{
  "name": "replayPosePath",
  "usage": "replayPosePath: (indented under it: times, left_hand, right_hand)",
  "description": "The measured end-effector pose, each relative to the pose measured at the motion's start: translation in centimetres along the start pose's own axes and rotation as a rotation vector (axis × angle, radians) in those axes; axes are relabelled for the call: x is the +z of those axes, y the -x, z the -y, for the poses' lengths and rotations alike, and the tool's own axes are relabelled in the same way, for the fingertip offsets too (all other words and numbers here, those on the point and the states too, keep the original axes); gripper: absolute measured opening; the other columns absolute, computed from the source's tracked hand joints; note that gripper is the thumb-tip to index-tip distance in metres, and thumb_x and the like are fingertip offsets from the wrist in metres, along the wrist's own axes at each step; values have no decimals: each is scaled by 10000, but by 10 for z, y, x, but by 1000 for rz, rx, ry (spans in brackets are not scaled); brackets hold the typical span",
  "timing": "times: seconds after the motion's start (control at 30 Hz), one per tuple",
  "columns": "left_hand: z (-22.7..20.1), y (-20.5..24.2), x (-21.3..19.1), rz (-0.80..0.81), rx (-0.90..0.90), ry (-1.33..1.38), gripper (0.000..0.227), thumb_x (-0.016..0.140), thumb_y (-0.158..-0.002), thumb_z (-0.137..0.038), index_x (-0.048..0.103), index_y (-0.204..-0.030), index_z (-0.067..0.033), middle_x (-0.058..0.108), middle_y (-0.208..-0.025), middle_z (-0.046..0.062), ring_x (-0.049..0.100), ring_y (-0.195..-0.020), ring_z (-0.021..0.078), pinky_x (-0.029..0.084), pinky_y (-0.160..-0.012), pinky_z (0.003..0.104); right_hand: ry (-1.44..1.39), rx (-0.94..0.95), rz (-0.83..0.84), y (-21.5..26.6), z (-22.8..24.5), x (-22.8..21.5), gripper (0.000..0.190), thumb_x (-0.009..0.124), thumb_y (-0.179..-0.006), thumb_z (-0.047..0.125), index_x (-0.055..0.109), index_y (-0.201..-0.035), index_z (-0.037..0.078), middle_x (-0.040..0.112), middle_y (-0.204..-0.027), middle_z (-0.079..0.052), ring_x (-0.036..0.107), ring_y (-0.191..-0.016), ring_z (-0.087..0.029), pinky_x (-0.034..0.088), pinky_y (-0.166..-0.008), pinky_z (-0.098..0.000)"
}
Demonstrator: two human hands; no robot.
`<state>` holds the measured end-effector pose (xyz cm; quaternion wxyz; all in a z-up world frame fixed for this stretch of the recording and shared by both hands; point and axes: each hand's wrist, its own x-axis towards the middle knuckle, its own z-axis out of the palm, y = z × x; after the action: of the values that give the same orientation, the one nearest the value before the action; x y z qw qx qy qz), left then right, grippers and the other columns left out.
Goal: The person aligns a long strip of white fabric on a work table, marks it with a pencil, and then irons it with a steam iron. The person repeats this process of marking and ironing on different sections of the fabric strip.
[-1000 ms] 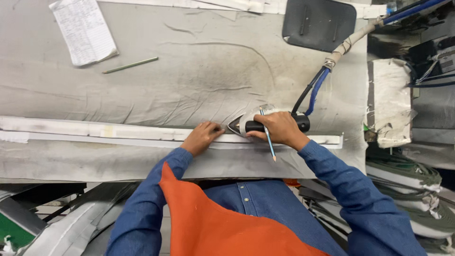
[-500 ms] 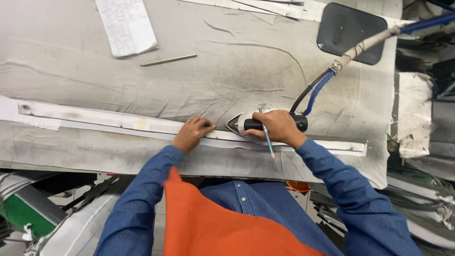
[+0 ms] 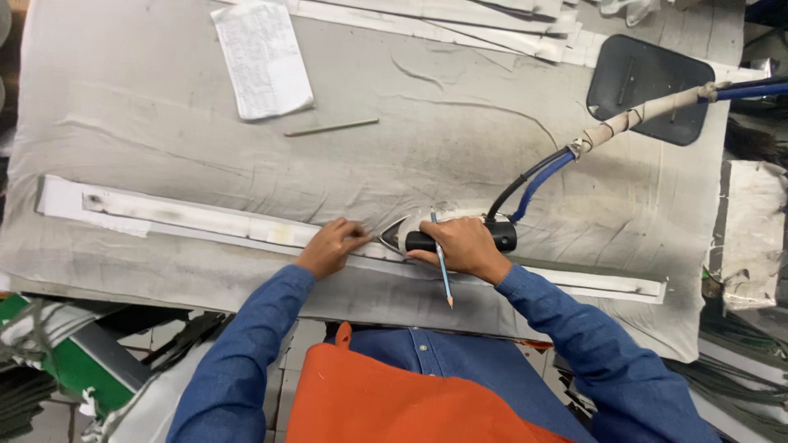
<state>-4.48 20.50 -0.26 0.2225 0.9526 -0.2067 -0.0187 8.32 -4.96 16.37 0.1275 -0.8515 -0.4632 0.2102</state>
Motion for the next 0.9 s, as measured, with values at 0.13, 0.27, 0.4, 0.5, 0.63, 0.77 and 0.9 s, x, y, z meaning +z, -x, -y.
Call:
replayPosePath:
  times: [0.13, 0.27, 0.4, 0.5, 0.63, 0.77, 0.9]
  left_hand:
    - [3, -1, -15, -9, 82, -23, 223, 453, -931, -174, 622, -1074, -201, 540, -1002, -10, 531, -972, 150, 426, -861, 314]
    - [14, 3, 0, -87, 105, 16, 192, 455, -936, -206, 604, -1057, -203, 524, -1006, -12, 533, -948, 157, 438, -837, 318]
    - [10, 5, -5, -120, 109, -17, 181, 458, -921, -189, 603, -1028, -212, 506, -990, -27, 501, -954, 145, 422, -803, 293]
    - [16, 8, -13, -152, 137, -54, 160, 487, -905, -202, 605, -1010, -231, 518, -970, -32, 510, -938, 143, 430, -791, 282]
    - [21, 13, -20, -181, 188, -100, 124, 525, -893, -190, 629, -956, -213, 526, -934, -19, 516, -894, 150, 438, -765, 281]
    - [29, 17, -38, -119, 240, -107, 144, 523, -901, -192, 641, -983, -203, 535, -985, -12, 516, -932, 163, 423, -831, 301]
    - [45, 25, -39, -76, 209, -83, 180, 503, -920, -161, 638, -1033, -197, 544, -1009, -4, 528, -960, 169, 436, -831, 293]
  right_hand:
    - [3, 123, -88, -14, 20, 1, 395, 582, -801, 543, 572, -838, 150, 631, -561, -80, 664, -569, -290, 513, -482, -387]
    - [51, 261, -190, -22, 26, 8, 404, 637, -745, 558, 589, -834, 168, 649, -569, -82, 675, -602, -280, 514, -504, -379]
    - [126, 344, -130, -21, 25, 15, 398, 616, -720, 588, 581, -814, 202, 661, -585, -48, 684, -627, -245, 522, -536, -339]
    - [138, 368, -145, -28, 29, 16, 368, 648, -719, 563, 590, -794, 207, 656, -564, -28, 681, -603, -222, 513, -528, -296]
    - [162, 322, -39, -28, 35, 20, 411, 625, -695, 603, 590, -851, 225, 668, -583, -26, 687, -641, -234, 533, -585, -331]
    - [154, 237, 29, -32, 40, 18, 403, 591, -719, 644, 582, -830, 257, 666, -575, 30, 678, -604, -182, 528, -583, -292]
    - [144, 229, -3, -39, 48, 17, 430, 576, -724, 648, 571, -857, 240, 662, -593, -13, 682, -640, -222, 534, -583, -335]
